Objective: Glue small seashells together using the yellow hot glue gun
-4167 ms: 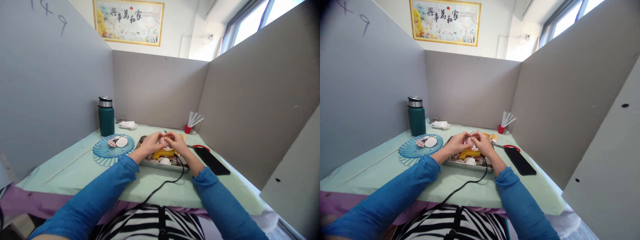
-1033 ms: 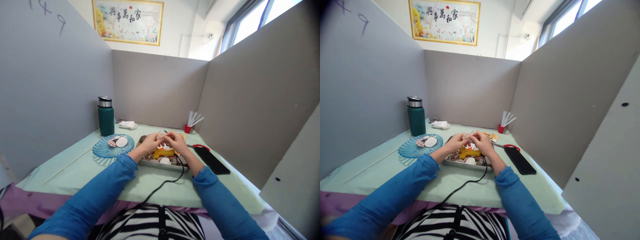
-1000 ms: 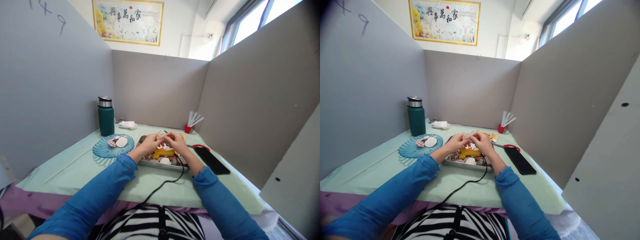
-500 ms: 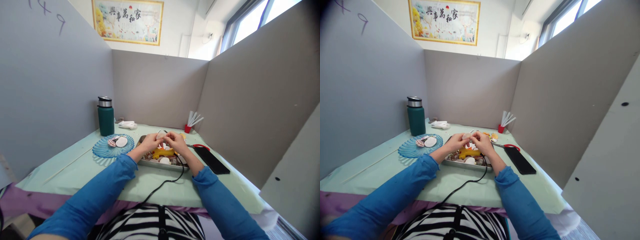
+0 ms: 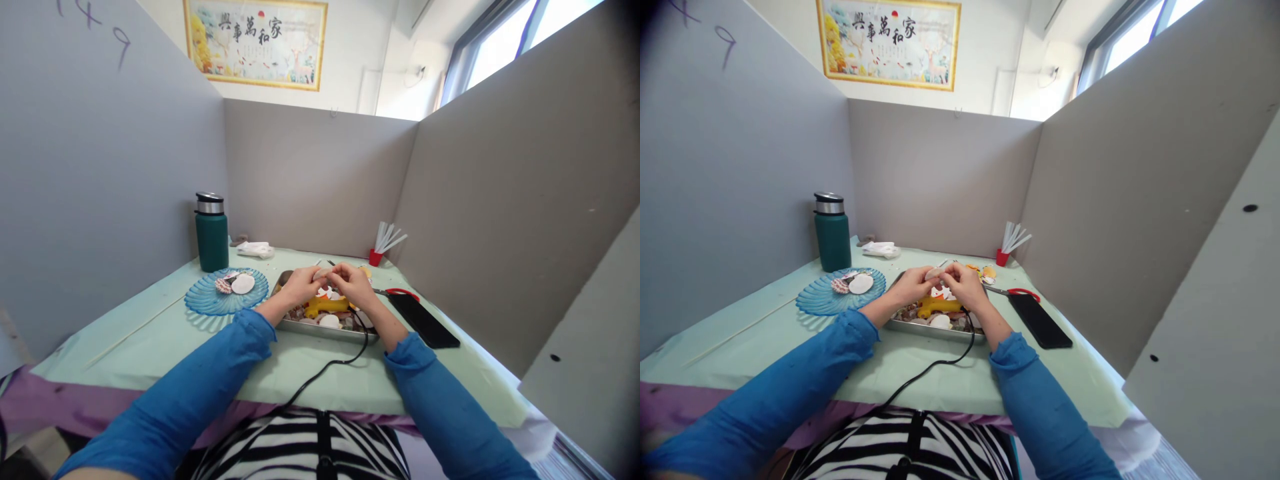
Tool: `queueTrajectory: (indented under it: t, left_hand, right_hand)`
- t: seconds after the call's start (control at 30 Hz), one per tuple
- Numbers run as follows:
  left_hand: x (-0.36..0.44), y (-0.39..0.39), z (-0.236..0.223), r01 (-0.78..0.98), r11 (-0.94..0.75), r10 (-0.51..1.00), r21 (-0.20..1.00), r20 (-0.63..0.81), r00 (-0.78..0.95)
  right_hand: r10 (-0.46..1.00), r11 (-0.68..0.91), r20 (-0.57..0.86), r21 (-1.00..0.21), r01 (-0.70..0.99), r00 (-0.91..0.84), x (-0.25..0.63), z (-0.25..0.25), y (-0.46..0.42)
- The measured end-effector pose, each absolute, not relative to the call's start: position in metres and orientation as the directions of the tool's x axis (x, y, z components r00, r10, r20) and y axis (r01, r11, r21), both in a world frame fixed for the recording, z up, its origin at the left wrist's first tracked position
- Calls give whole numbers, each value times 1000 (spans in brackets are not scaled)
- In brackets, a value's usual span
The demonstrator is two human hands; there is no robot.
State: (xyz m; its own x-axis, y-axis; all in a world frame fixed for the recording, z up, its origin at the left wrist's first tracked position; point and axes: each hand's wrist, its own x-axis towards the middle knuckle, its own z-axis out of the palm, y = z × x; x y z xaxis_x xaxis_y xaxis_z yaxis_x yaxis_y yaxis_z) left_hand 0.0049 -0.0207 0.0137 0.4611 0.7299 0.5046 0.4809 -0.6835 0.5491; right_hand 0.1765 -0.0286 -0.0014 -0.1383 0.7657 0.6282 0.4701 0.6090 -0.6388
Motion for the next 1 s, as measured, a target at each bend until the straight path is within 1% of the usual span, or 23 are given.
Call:
queueTrajectory:
  t: [0.23,0.53,0.63,0.83,1.0]
  left_hand:
    - [5,-18,11,467,-690,724,552,514,460]
    - [4,-17,11,435,-648,758,625,475,446]
    - [5,-17,11,441,-644,762,624,473,442]
    - [5,-20,15,512,-608,794,607,448,411]
    - [5,-21,15,496,-626,779,602,457,428]
  right_hand:
    - [771,608,618,-642,466,-154,176,0,-31]
    - [767,607,623,-627,489,-152,176,0,-31]
    - [763,614,626,-622,485,-164,176,0,-31]
    - [767,614,618,-629,477,-171,175,1,-33]
    - [767,614,617,-628,479,-174,175,1,-34]
